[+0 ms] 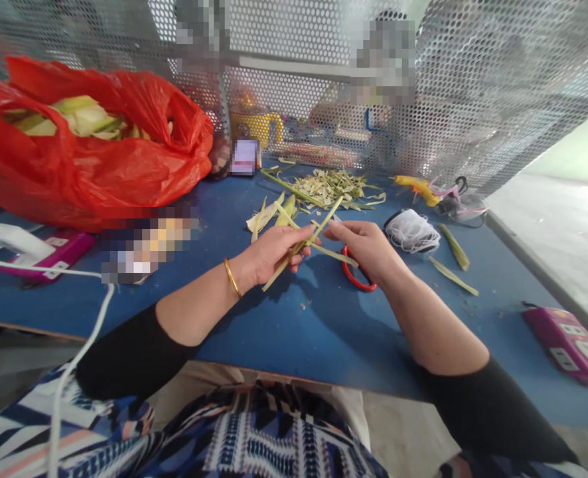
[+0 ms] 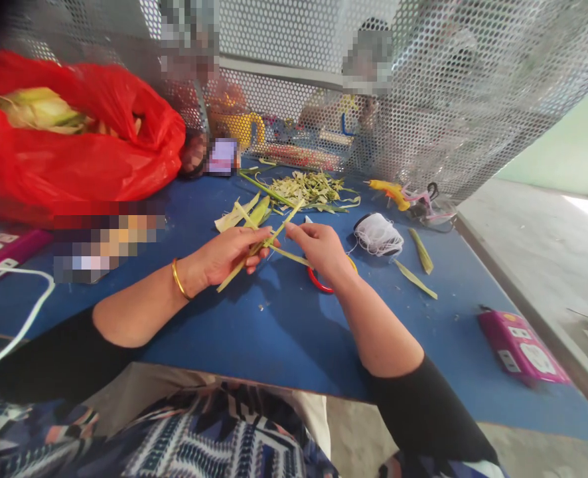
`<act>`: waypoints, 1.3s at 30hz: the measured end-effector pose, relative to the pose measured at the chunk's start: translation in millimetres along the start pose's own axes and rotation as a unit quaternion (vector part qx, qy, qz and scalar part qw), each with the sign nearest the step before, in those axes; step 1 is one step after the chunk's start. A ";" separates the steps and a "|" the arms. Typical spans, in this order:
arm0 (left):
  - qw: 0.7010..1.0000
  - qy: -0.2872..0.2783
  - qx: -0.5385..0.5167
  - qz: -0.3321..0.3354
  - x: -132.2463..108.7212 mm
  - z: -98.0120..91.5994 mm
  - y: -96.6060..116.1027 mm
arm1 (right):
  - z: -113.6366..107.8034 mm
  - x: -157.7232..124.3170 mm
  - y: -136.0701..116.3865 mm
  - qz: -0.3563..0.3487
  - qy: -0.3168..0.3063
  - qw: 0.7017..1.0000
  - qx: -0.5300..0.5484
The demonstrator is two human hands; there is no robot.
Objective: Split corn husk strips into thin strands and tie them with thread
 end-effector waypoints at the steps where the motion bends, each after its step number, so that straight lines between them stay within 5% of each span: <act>1: 1.000 -0.001 0.018 0.001 -0.5 1.4 -1.4 | 4.5 -1.2 0.6 -0.001 -0.010 1.000 0.017; 10: 0.996 0.012 0.094 0.000 -1.1 4.6 -8.2 | 21.4 -7.7 5.8 -0.007 0.073 0.994 0.083; 16: 0.993 -0.003 0.115 -0.026 -5.3 5.0 -7.2 | 3.7 -6.5 -4.0 0.001 0.073 0.994 -0.082; 20: 0.990 -0.033 0.135 -0.024 -6.9 7.5 -7.2 | -17.3 -17.8 -33.7 -0.147 0.197 0.939 -0.241; 23: 0.982 -0.057 0.177 -0.027 -6.6 9.4 -9.9 | -6.0 -23.0 -44.0 -0.236 0.127 0.936 -0.227; 26: 0.973 -0.070 0.218 -0.025 -4.9 10.3 -14.6 | 15.6 -20.4 -31.8 -0.151 -0.032 0.979 -0.132; 28: 0.972 -0.077 0.222 -0.014 -3.7 10.3 -16.9 | 24.4 -19.6 -21.2 -0.075 -0.077 0.993 -0.043; 32: 0.968 -0.082 0.238 0.023 -2.5 8.3 -16.8 | 24.5 -19.1 -12.8 -0.047 -0.003 0.998 0.041; 39: 0.948 -0.100 0.297 0.063 -3.8 9.2 -19.3 | 23.8 -19.8 -13.5 -0.055 0.088 0.995 -0.010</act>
Point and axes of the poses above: each hand's wrist, its own x-axis towards the middle knuckle, its own z-axis out of the palm, y = z × x, the point moved 4 cm from there along x, towards the middle knuckle, and after that the axes turned 6 degrees about -x, right-handed, at the moved point
